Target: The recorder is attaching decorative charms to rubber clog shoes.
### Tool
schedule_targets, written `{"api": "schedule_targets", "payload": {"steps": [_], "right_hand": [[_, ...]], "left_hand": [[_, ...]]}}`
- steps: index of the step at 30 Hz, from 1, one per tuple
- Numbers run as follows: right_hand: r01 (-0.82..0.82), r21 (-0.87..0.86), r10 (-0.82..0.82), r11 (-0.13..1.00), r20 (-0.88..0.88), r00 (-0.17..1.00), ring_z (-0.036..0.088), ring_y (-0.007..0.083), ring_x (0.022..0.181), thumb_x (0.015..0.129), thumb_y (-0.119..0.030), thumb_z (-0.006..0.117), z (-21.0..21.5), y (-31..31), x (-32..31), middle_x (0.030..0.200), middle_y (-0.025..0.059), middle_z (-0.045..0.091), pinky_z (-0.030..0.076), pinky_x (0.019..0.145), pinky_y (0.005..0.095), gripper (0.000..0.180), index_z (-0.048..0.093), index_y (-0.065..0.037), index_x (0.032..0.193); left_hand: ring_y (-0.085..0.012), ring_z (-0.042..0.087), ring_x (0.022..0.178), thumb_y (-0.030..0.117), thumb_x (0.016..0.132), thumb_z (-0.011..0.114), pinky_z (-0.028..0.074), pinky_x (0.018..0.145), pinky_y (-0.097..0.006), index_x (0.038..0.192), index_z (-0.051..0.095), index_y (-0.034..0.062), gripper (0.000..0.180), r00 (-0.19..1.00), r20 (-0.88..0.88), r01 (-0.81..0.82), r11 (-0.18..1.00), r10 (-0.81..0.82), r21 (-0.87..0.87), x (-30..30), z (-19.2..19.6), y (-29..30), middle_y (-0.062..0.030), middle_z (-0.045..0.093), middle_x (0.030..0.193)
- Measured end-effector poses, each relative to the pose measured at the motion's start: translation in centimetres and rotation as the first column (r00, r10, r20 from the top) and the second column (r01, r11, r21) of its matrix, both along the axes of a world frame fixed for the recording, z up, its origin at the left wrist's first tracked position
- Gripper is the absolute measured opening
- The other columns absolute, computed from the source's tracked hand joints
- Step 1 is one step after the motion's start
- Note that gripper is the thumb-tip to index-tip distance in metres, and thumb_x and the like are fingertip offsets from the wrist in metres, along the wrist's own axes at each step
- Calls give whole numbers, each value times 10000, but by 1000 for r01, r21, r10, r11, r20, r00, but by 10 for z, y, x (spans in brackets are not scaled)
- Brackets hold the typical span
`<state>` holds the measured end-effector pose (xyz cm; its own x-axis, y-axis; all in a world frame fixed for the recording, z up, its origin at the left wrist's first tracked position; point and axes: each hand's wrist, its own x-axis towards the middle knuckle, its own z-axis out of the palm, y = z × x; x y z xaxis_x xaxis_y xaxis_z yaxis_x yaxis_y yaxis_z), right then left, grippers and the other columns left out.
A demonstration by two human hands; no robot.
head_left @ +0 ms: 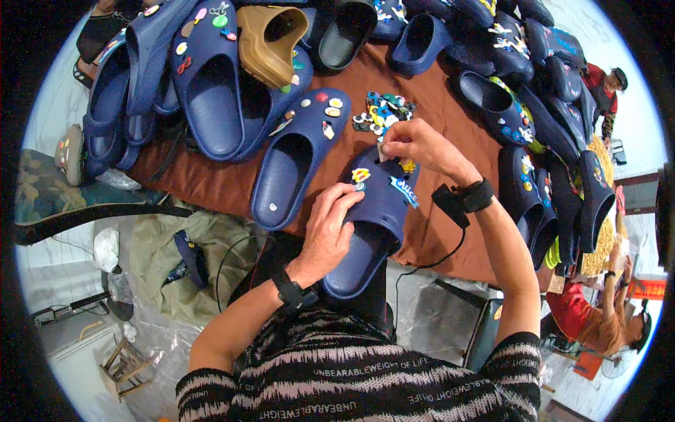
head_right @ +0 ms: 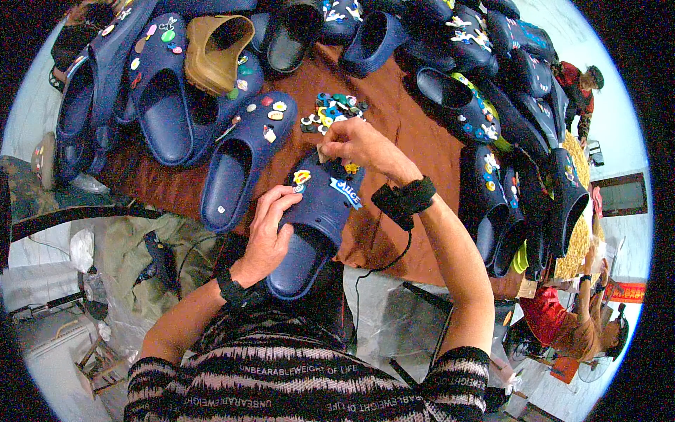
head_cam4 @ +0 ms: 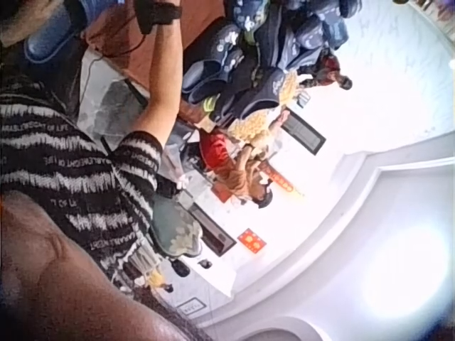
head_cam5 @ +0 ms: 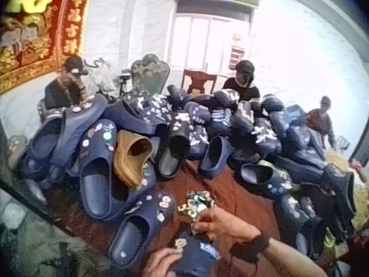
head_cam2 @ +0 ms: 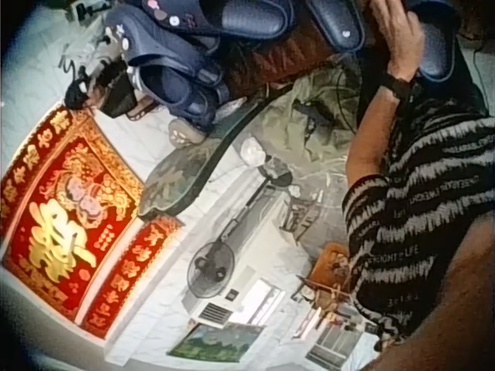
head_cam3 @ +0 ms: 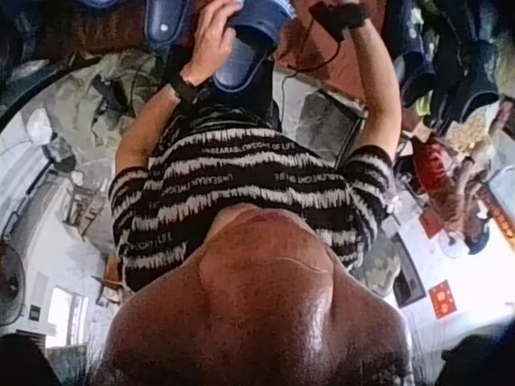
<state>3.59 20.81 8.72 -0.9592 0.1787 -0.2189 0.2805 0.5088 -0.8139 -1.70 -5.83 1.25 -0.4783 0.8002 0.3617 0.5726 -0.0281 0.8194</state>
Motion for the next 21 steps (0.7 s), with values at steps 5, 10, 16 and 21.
{"api": "schedule_targets", "payload": {"steps": [5, 10, 16, 21], "right_hand": [[-65, 285, 32, 956, 118, 992, 635, 156, 679, 893, -213, 700, 3, -14, -10, 756, 85, 707, 503, 625, 331, 230, 727, 13, 861], [-30, 348, -35, 937, 181, 983, 642, 195, 671, 836, -293, 739, 1, -8, -15, 723, 111, 686, 501, 628, 358, 276, 743, -18, 854], [-189, 513, 31, 837, 301, 953, 681, 295, 721, 811, -358, 743, 19, -16, -26, 782, 161, 700, 522, 666, 416, 327, 748, -41, 892], [-287, 640, 31, 713, 379, 925, 711, 352, 826, 817, -337, 727, 11, -24, -31, 840, 167, 724, 551, 685, 445, 297, 756, -71, 947]], "left_hand": [[-373, 501, 1259, -127, 744, 531, 392, 1108, -446, 1285, 559, 25, 563, 1000, 1, -3, 1000, 3, 18, 0, -1, 0, -171, 525, 1312], [-374, 502, 1257, -130, 743, 533, 394, 1107, -445, 1276, 568, 20, 555, 1000, 2, -3, 1000, 3, 25, -1, -1, 0, -176, 523, 1317], [-372, 500, 1260, -127, 744, 536, 394, 1107, -442, 1273, 571, 18, 549, 1000, -13, -8, 1000, 8, 20, 0, 0, 1, -176, 522, 1318], [-372, 496, 1263, -117, 750, 546, 389, 1109, -445, 1272, 569, 22, 540, 1000, 9, 2, 1000, -2, 2, 0, 1, 1, -173, 521, 1321]]}}
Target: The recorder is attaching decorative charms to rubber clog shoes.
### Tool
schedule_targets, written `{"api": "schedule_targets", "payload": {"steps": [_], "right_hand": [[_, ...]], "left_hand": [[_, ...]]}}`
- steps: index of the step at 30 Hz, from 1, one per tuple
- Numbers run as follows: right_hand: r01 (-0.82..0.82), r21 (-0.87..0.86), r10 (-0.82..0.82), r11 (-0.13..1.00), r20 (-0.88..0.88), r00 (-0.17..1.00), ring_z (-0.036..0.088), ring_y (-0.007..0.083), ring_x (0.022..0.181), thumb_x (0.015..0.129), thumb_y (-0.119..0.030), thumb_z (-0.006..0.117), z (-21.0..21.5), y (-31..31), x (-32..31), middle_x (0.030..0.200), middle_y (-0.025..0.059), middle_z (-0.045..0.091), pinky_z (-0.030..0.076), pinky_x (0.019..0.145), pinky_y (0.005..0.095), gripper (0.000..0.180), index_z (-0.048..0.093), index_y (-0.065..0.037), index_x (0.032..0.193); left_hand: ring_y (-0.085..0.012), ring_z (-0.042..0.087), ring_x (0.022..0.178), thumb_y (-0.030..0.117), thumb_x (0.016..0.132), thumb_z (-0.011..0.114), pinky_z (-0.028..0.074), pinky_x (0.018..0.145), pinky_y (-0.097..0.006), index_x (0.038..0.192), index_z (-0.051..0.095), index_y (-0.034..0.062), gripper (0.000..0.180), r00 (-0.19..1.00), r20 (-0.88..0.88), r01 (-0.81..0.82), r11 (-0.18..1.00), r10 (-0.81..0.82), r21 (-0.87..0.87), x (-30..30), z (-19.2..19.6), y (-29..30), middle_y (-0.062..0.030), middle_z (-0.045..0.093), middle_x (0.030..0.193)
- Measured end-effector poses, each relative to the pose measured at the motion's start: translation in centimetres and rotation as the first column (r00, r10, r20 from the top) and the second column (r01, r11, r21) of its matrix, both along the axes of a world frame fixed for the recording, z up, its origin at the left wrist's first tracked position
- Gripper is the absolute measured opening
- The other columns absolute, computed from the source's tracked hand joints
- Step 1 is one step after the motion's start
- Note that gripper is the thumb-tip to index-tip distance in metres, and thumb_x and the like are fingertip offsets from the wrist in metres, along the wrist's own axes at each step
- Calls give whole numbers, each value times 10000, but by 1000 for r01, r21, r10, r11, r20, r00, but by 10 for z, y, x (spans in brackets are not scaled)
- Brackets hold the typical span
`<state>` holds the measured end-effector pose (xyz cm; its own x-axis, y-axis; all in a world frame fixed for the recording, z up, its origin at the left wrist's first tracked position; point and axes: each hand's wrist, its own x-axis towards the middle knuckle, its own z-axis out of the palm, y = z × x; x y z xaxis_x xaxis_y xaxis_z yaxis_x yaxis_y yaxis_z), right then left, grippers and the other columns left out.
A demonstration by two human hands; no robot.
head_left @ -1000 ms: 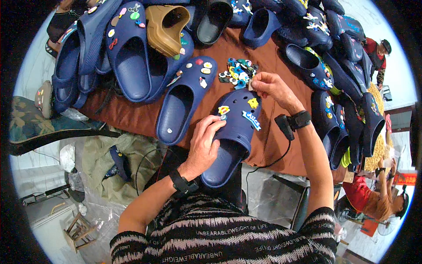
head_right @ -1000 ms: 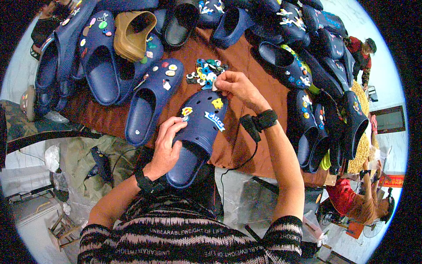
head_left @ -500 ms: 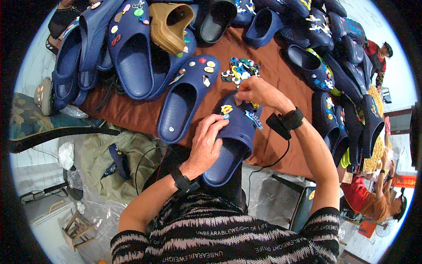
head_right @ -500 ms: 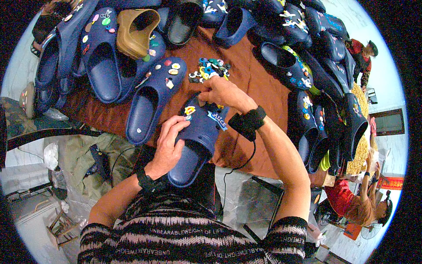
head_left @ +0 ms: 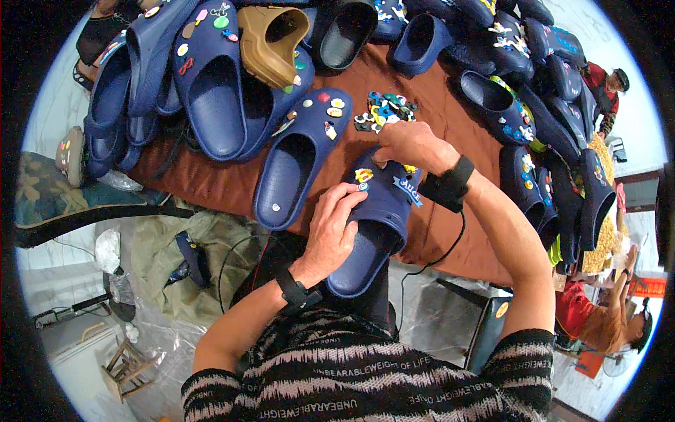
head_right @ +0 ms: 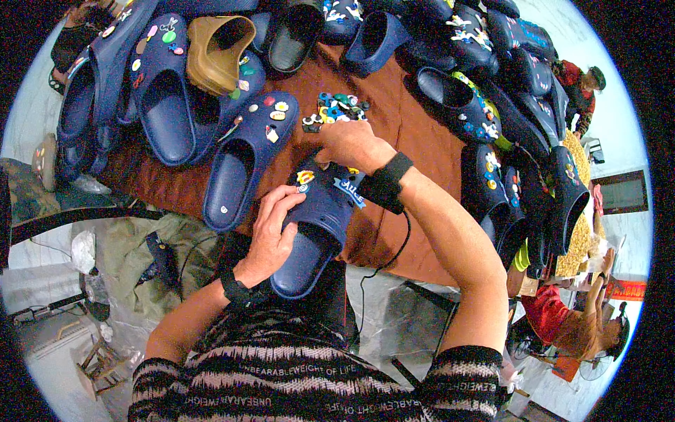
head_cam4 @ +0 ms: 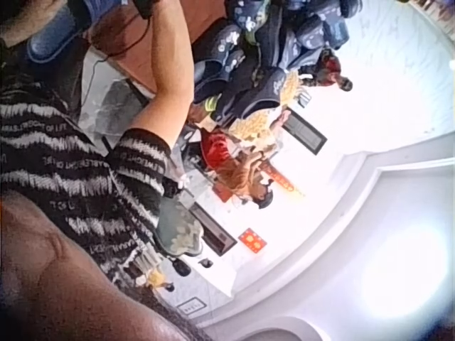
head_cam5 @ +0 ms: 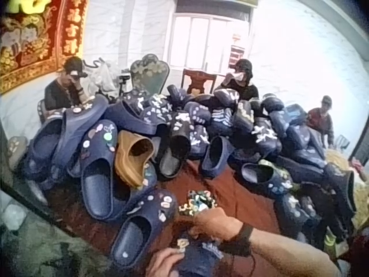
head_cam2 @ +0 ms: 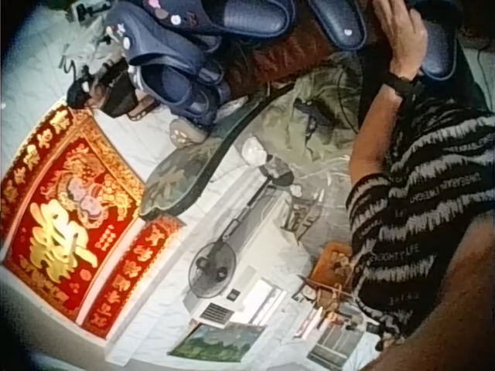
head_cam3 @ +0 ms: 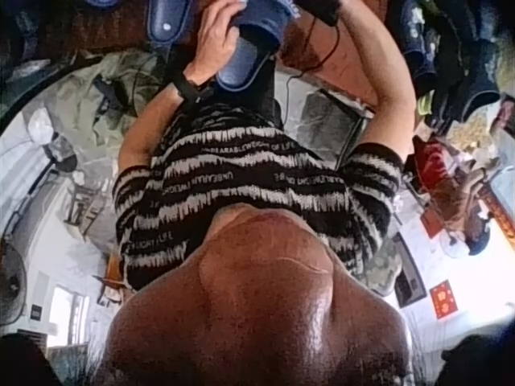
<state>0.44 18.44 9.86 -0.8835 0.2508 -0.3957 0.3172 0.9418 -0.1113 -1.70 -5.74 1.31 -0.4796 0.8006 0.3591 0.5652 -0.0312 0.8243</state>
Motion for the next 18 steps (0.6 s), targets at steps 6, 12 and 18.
{"api": "schedule_targets", "payload": {"steps": [6, 12, 18], "right_hand": [[-88, 257, 130, 962, -152, 980, 724, 308, 737, 842, -337, 719, -14, -14, 13, 732, 155, 703, 557, 606, 438, 269, 751, -69, 845], [-63, 249, 105, 966, -157, 982, 738, 304, 739, 864, -376, 721, -13, -13, 14, 760, 163, 725, 576, 624, 436, 327, 753, -52, 835], [76, -184, -145, 980, -392, 908, 707, 383, 820, 898, -340, 687, -9, -2, 48, 853, 188, 721, 553, 701, 482, 291, 729, -52, 909]], "left_hand": [[-375, 495, 1264, -107, 761, 547, 390, 1106, -441, 1279, 558, 17, 533, 1000, -29, 1, 1000, -1, 5, -1, 1, -1, -176, 519, 1320], [-377, 489, 1275, -67, 785, 584, 377, 1115, -446, 1295, 544, 13, 517, 1000, -10, 19, 1000, -19, -18, -2, 4, 2, -186, 510, 1327], [-377, 466, 1309, 130, 875, 651, 350, 1132, -464, 1356, 505, 7, 518, 992, -4, 125, 992, -125, 26, 0, 25, -10, -211, 484, 1379]]}}
